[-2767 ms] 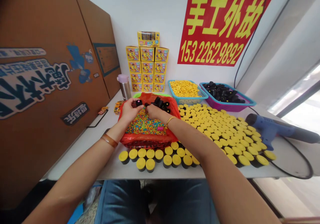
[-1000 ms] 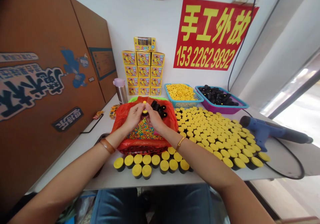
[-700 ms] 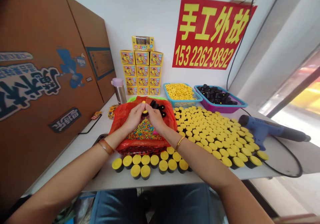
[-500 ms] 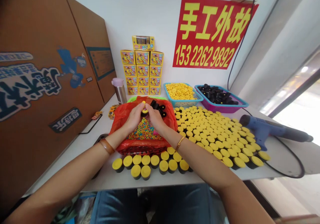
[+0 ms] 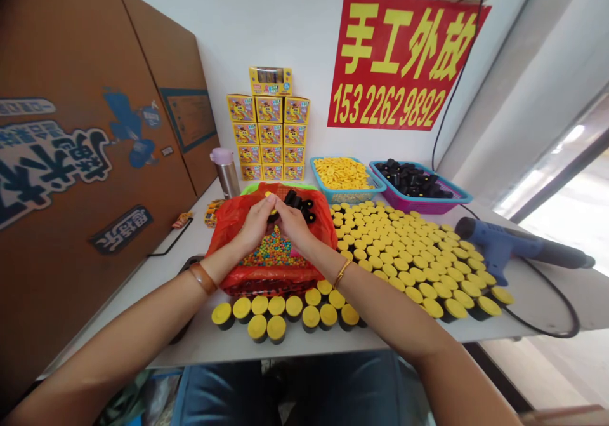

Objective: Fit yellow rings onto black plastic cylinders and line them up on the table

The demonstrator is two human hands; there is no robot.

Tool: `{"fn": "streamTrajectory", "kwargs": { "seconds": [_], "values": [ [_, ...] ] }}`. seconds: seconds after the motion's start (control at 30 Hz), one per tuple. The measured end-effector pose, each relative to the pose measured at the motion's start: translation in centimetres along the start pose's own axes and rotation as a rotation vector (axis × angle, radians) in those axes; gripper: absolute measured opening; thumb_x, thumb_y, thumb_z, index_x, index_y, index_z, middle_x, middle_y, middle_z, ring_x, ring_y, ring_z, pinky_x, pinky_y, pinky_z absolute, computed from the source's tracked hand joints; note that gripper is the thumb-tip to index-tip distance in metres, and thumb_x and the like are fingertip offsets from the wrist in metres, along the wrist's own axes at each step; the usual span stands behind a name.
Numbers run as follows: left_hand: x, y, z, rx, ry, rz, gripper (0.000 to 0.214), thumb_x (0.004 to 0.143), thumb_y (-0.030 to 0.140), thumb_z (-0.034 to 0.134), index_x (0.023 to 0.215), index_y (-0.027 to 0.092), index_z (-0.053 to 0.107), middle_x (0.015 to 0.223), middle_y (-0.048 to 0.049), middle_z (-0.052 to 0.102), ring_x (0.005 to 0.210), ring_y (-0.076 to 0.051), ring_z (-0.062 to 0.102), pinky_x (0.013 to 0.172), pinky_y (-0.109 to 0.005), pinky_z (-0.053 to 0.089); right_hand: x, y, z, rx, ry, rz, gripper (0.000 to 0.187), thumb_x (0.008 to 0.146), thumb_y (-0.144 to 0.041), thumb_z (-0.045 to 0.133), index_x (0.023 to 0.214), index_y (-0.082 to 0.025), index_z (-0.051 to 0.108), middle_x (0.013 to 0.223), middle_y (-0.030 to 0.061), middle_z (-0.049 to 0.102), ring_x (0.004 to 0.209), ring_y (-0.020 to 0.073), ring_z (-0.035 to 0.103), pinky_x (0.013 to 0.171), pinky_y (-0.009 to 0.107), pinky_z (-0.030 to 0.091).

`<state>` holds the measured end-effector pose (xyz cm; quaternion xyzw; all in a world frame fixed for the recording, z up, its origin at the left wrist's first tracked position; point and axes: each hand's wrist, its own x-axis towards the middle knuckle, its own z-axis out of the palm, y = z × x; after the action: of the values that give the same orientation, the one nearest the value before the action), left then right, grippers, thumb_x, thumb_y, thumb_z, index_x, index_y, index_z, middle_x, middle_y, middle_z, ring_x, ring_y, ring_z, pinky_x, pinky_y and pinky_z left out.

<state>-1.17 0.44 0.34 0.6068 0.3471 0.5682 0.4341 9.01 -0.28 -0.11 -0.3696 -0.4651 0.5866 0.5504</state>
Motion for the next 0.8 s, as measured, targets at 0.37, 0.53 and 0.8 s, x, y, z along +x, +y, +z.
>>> {"fn": "streamTrajectory", "kwargs": {
  "seconds": [0.37,0.53,0.8],
  "values": [
    [0.6,-0.5,-1.4,0.108,-0.106,0.152,0.040,0.085,0.056,0.060,0.100,0.018,0.061,0.096,-0.0072,0.065,0.088,-0.018,0.062,0.068,-0.027,0.051,0.4,-0.1,-1.2,0.072,-0.009,0.101,0.053,0.078,-0.067,0.062,0.064,-0.023,0.038,0.041,-0.0107,0.026,0.035,0.0053,0.017,0.034,0.021,0.014],
    [0.3,0.0,-1.6,0.153,-0.129,0.268,0.041,0.071,0.028,0.077,0.108,0.020,0.061,0.094,-0.0036,0.067,0.083,-0.016,0.063,0.073,-0.028,0.051,0.1,-0.7,-1.8,0.080,-0.171,0.279,0.063,0.078,-0.082,0.047,0.059,-0.023,0.033,0.039,-0.0103,0.023,0.033,0.0051,0.016,0.034,0.021,0.018],
    [-0.2,-0.3,-2.1,0.361,-0.075,0.363,0.018,0.072,0.016,0.072,0.085,0.019,0.060,0.074,0.0023,0.058,0.066,-0.012,0.055,0.062,-0.025,0.043,-0.4,-1.3,-1.6,-0.010,-0.156,0.361,0.045,0.082,-0.063,0.049,0.065,-0.022,0.040,0.043,-0.0070,0.037,0.034,0.0073,0.026,0.034,0.021,0.022]
  ]
}}
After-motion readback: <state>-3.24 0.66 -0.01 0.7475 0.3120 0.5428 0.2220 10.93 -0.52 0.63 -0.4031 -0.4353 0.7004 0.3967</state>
